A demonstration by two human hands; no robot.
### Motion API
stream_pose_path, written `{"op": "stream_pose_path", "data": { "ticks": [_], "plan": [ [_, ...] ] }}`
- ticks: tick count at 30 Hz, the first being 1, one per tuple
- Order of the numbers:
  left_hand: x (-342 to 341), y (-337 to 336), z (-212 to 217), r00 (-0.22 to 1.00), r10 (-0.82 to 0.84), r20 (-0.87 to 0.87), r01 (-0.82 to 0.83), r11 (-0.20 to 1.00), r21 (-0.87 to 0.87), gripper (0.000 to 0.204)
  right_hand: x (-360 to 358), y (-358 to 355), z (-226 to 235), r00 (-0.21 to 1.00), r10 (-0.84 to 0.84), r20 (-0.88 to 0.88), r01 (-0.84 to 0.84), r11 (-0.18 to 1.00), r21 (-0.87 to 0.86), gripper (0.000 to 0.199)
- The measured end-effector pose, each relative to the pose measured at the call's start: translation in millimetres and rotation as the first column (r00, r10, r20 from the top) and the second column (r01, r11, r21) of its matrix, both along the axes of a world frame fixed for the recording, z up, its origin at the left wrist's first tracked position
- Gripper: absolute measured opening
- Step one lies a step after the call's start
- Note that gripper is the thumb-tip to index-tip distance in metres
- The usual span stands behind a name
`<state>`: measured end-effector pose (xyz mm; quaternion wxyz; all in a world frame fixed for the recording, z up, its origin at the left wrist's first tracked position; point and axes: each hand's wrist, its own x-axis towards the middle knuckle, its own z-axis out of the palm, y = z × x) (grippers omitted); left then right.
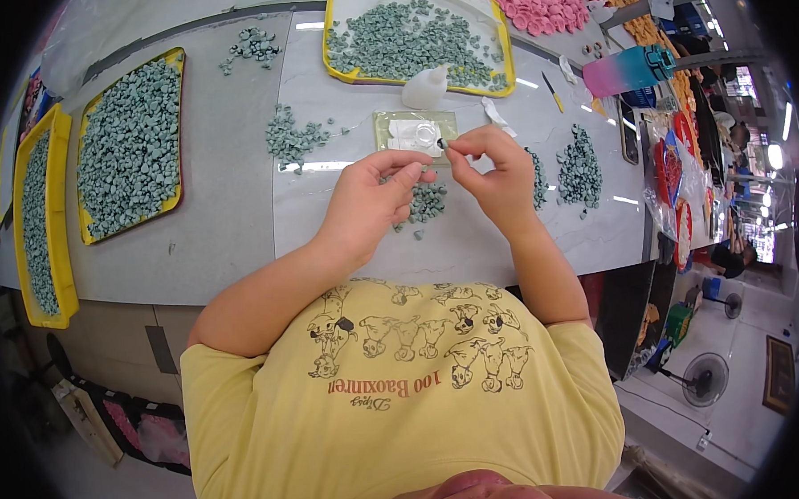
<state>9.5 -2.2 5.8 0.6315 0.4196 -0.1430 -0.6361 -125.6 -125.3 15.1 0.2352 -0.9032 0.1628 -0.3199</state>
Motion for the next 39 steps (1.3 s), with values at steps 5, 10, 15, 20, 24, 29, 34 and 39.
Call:
{"op": "stream_pose_path", "data": {
  "ticks": [5,10,15,20,24,29,34,39],
  "plan": [
    [-2.4,-1.7,1.6,0.999,0.032,-0.012,-0.032,0.999,0.017,0.015,-4.2,12.8,9.2,0.983,-0.183,-0.02,0.103,0.456,0.884,0.009],
    [-2.9,-1.2,-2.3,0.995,0.028,-0.1,-0.03,0.999,-0.015,0.01,-7.2,16.6,10.4,0.984,-0.168,0.053,-0.012,0.239,0.971,0.008],
    [-2.5,0.0,-0.5,0.972,-0.036,-0.232,0.037,0.999,0.002,0.016,-4.5,23.5,12.0,0.982,-0.188,-0.013,0.081,0.359,0.93,0.006],
    [-0.1,0.3,2.2,0.947,-0.071,-0.314,0.083,0.996,0.024,0.017,-0.6,23.5,7.0,0.989,0.012,0.15,-0.016,0.999,0.028,0.017],
    [0.8,0.9,4.3,0.939,-0.079,-0.336,0.094,0.995,0.029,0.018,-0.3,23.1,5.9,0.984,0.099,0.147,-0.072,0.981,-0.178,0.023],
    [1.0,1.2,5.2,0.941,-0.094,-0.324,0.106,0.994,0.018,0.017,0.5,22.6,8.7,0.989,0.121,0.086,-0.081,0.926,-0.369,0.025],
    [-1.6,3.6,5.6,0.969,-0.093,-0.23,0.091,0.996,-0.019,0.018,1.9,26.7,5.3,0.983,0.136,0.12,-0.078,0.915,-0.396,0.026],
    [-4.4,4.5,7.7,0.999,-0.036,-0.023,0.034,0.996,-0.082,0.017,-0.3,23.9,3.2,0.964,0.174,0.201,-0.128,0.966,-0.225,0.024]
  ]
}}
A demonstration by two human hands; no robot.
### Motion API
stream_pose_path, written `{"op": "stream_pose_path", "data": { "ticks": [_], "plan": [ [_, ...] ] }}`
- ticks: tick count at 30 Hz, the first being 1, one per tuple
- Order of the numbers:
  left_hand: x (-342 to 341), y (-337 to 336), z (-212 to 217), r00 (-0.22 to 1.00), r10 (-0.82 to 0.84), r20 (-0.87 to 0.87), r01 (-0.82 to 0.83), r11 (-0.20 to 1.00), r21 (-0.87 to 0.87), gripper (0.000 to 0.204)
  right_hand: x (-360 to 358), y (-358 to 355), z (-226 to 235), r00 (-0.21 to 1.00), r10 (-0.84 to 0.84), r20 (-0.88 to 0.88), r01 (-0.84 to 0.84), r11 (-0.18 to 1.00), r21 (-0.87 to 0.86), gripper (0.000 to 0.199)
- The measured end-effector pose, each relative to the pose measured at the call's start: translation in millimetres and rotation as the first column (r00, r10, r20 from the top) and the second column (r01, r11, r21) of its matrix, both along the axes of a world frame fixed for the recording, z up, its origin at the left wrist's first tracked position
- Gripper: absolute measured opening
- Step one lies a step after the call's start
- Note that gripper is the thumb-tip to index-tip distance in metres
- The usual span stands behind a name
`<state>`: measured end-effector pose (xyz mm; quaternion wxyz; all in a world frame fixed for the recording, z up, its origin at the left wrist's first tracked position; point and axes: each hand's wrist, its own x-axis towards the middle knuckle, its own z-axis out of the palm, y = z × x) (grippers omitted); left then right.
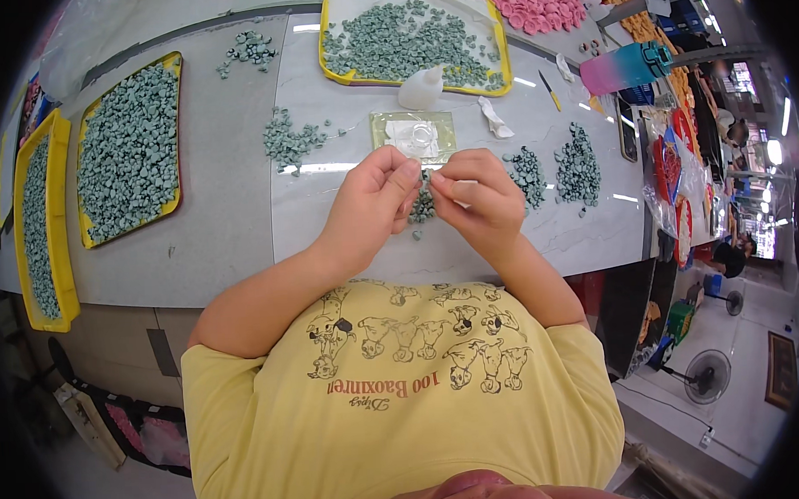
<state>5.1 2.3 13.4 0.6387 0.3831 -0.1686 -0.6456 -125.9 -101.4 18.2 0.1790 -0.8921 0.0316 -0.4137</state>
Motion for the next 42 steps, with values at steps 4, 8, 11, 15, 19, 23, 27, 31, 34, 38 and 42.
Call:
{"op": "stream_pose_path", "data": {
  "ticks": [4,8,11,15,19,23,27,31,34,38,42],
  "plan": [
    [-2.9,1.3,-0.4,0.982,0.027,0.188,-0.024,1.0,-0.02,0.018,-4.5,6.5,1.4,1.0,0.012,-0.025,-0.005,0.97,0.243,0.022],
    [-3.7,0.1,-6.5,0.934,0.07,0.352,-0.061,0.997,-0.036,0.02,-8.1,5.8,4.6,0.993,0.013,-0.113,0.017,0.966,0.258,0.022],
    [-5.0,-1.9,-4.6,0.94,0.01,0.342,-0.026,0.999,0.043,0.023,-14.9,-8.9,15.5,0.948,0.057,-0.314,0.078,0.913,0.4,0.019],
    [-6.7,-1.8,-2.2,0.873,-0.15,0.464,0.089,0.985,0.15,0.033,-35.4,-42.5,20.4,0.827,-0.107,-0.552,0.359,0.856,0.372,0.016],
    [-7.5,-3.5,-4.0,0.817,-0.194,0.543,0.119,0.978,0.172,0.038,-59.9,-70.8,13.2,0.549,-0.412,-0.727,0.555,0.83,-0.052,0.017],
    [-8.3,-3.6,-2.9,0.777,-0.238,0.582,0.142,0.968,0.206,0.042,-59.7,-72.9,10.7,0.397,-0.429,-0.811,0.569,0.809,-0.15,0.016],
    [-9.1,-4.7,-3.8,0.789,-0.245,0.564,0.144,0.965,0.219,0.037,-56.8,-71.9,4.0,0.426,-0.407,-0.808,0.587,0.804,-0.095,0.015],
    [-7.3,-4.4,-6.5,0.91,-0.169,0.38,0.106,0.978,0.182,0.027,-43.4,-54.5,14.0,0.647,-0.284,-0.707,0.594,0.77,0.234,0.018],
    [-5.9,-4.4,-6.7,0.986,-0.147,0.077,0.132,0.975,0.177,0.019,-30.6,-35.9,25.6,0.77,-0.19,-0.609,0.483,0.797,0.363,0.019],
    [-6.0,-5.3,0.5,0.979,-0.189,-0.076,0.198,0.971,0.133,0.019,-19.8,-12.7,19.9,0.917,-0.035,-0.396,0.212,0.886,0.413,0.021],
    [-6.1,-4.7,-6.5,0.978,-0.148,-0.146,0.162,0.983,0.089,0.021,-13.7,-4.3,11.7,0.932,-0.078,-0.353,0.161,0.964,0.211,0.024]
  ]
}}
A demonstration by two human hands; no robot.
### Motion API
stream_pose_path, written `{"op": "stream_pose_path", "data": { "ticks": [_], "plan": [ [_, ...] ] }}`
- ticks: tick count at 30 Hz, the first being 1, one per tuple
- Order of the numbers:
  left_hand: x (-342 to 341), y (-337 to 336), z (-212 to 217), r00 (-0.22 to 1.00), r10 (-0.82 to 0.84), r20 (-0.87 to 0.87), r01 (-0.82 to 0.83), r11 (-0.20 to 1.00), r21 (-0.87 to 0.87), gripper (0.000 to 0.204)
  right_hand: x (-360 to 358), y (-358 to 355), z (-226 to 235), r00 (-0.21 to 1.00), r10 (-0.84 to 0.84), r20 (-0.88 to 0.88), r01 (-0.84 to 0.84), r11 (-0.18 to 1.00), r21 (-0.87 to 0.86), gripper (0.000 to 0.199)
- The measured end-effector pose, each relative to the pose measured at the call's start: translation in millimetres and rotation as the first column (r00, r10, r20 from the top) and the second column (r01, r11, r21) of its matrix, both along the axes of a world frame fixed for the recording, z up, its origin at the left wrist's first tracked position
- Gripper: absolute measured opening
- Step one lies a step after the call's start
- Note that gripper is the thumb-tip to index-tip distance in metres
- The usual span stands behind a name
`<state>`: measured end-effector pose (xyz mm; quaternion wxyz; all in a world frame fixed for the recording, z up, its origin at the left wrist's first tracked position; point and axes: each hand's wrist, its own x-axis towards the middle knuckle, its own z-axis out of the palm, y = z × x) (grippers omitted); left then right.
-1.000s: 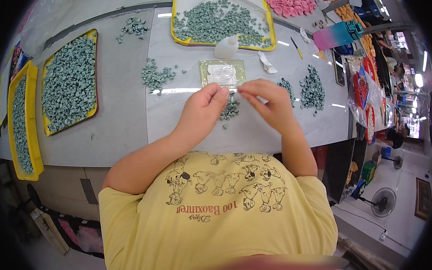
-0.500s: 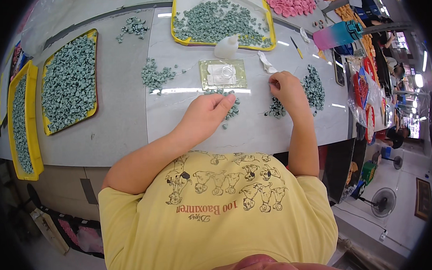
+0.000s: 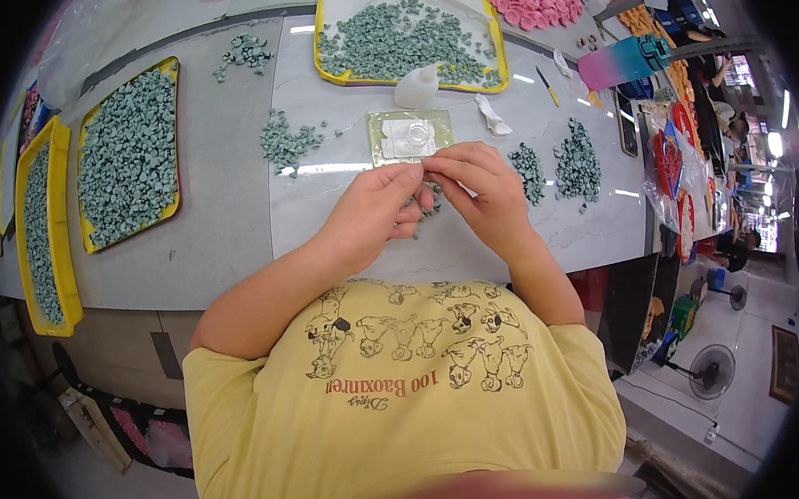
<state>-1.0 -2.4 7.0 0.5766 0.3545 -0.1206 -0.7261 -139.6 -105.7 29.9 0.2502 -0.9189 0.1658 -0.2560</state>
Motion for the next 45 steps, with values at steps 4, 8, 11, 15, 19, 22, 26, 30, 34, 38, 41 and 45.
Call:
{"op": "stream_pose_path", "data": {
  "ticks": [4,8,11,15,19,22,26,30,34,38,41,45],
  "plan": [
    [-1.5,-0.3,-1.9,0.999,0.032,0.011,-0.032,0.999,-0.015,0.018,1.3,1.6,8.7,0.999,0.015,0.051,-0.007,0.989,-0.147,0.023],
    [0.2,-0.5,3.0,0.99,0.073,0.118,-0.071,0.997,-0.026,0.012,-2.6,5.1,11.0,0.998,-0.042,0.047,0.041,0.999,0.026,0.019],
    [1.0,0.8,7.8,0.944,0.083,0.318,-0.069,0.996,-0.056,0.012,-4.2,6.1,14.2,0.993,-0.114,0.017,0.105,0.953,0.283,0.018],
    [0.9,2.0,3.7,0.811,0.132,0.57,-0.058,0.987,-0.147,0.013,-4.5,4.8,18.5,0.995,-0.095,-0.035,0.101,0.94,0.326,0.015],
    [-1.2,1.0,3.4,0.719,0.135,0.682,-0.042,0.987,-0.152,0.014,-3.4,2.5,17.5,0.995,-0.091,-0.049,0.1,0.965,0.242,0.015],
    [-2.3,0.6,3.8,0.759,0.08,0.647,-0.041,0.996,-0.075,0.016,-1.0,-4.7,11.4,0.997,-0.075,-0.032,0.077,0.994,0.083,0.017],
    [0.7,0.6,-0.8,0.891,0.053,0.451,-0.047,0.999,-0.025,0.022,8.1,-16.4,4.1,0.999,-0.02,0.039,0.027,0.982,-0.189,0.022],
    [2.3,1.0,3.4,0.957,0.072,0.281,-0.087,0.995,0.042,0.026,14.1,-27.3,-2.1,1.0,0.016,-0.017,-0.022,0.918,-0.396,0.025],
    [6.3,1.5,1.3,0.969,0.07,0.238,-0.088,0.994,0.064,0.02,16.5,-30.0,-7.0,0.995,0.047,-0.088,-0.087,0.837,-0.541,0.025],
    [11.9,-0.1,6.0,0.973,0.019,0.228,-0.052,0.989,0.139,0.017,17.6,-28.7,-7.3,0.988,0.058,-0.142,-0.135,0.767,-0.628,0.025],
    [13.1,0.1,2.0,0.977,0.015,0.212,-0.046,0.989,0.142,0.018,17.4,-29.8,-10.1,0.984,0.066,-0.163,-0.157,0.748,-0.645,0.025],
    [7.1,-0.9,-1.5,0.978,0.146,0.146,-0.166,0.977,0.131,0.018,16.9,-31.0,-11.1,0.985,0.08,-0.152,-0.161,0.738,-0.655,0.028]
  ]
}}
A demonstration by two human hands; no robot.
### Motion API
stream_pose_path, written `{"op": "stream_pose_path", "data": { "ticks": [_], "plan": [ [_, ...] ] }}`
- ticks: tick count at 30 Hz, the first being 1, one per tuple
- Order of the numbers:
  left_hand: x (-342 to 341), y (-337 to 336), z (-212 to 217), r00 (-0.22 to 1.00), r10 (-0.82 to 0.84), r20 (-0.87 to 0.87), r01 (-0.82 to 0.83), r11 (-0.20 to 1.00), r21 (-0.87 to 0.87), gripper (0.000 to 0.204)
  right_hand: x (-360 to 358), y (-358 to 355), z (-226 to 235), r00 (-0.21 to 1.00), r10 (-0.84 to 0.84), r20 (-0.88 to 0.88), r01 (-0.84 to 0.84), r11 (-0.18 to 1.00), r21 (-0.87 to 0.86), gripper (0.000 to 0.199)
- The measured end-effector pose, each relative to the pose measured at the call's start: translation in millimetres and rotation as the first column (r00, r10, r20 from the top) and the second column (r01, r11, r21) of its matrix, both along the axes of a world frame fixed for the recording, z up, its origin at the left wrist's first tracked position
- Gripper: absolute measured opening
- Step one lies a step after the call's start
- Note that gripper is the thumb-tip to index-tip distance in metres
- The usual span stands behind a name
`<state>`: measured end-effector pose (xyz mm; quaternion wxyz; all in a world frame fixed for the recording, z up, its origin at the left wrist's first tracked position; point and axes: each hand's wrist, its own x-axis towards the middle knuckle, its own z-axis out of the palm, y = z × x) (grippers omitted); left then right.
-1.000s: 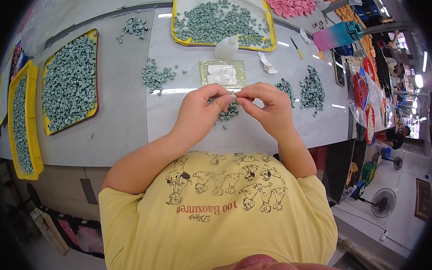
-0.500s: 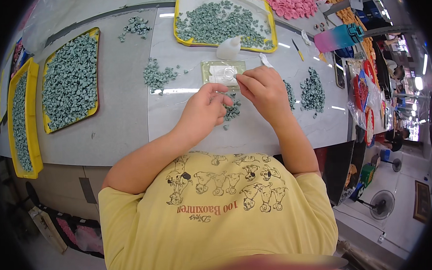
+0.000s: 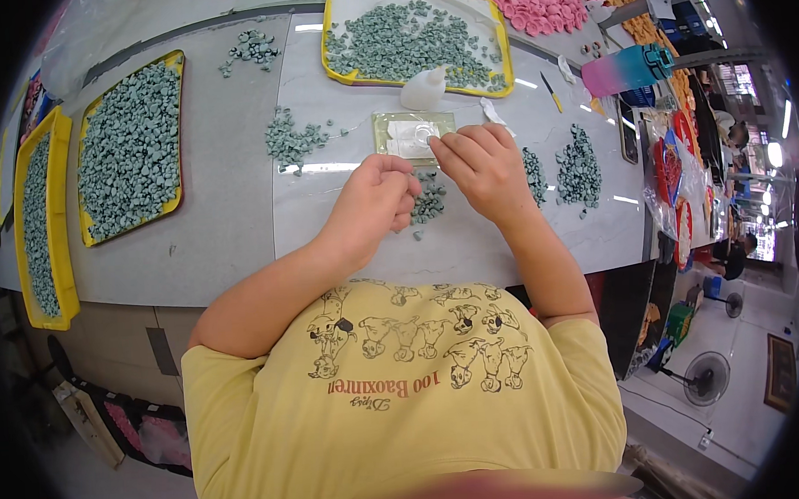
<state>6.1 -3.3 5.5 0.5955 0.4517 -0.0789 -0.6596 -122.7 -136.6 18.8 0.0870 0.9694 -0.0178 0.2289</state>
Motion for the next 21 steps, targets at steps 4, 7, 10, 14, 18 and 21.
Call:
{"op": "stream_pose_path", "data": {
  "ticks": [4,7,10,14,18,21],
  "plan": [
    [-3.3,-0.5,6.3,0.998,0.042,0.041,-0.041,0.999,-0.012,0.019,-1.5,2.5,-5.7,0.98,-0.091,0.177,0.024,0.937,0.348,0.025],
    [-2.2,-0.4,4.3,0.998,0.067,-0.004,-0.067,0.998,-0.017,0.016,-2.3,13.4,-4.9,0.918,-0.339,0.205,0.021,0.559,0.829,0.018],
    [2.6,1.6,2.4,0.999,-0.023,-0.048,0.019,0.996,-0.084,0.015,-4.0,18.1,0.7,0.871,-0.49,0.046,-0.075,-0.039,0.996,0.014],
    [1.3,2.5,3.7,0.996,-0.028,-0.088,0.02,0.995,-0.093,0.019,-7.2,21.3,5.3,0.879,-0.477,-0.011,-0.196,-0.382,0.903,0.013],
    [-0.9,-0.4,3.0,0.996,0.025,-0.091,-0.037,0.991,-0.129,0.023,-10.2,23.2,11.4,0.881,-0.473,-0.028,-0.23,-0.479,0.847,0.012],
    [-2.6,-0.9,7.1,0.993,0.053,-0.103,-0.067,0.988,-0.136,0.025,-12.4,24.4,13.8,0.884,-0.467,-0.029,-0.246,-0.517,0.82,0.011]
  ]
}}
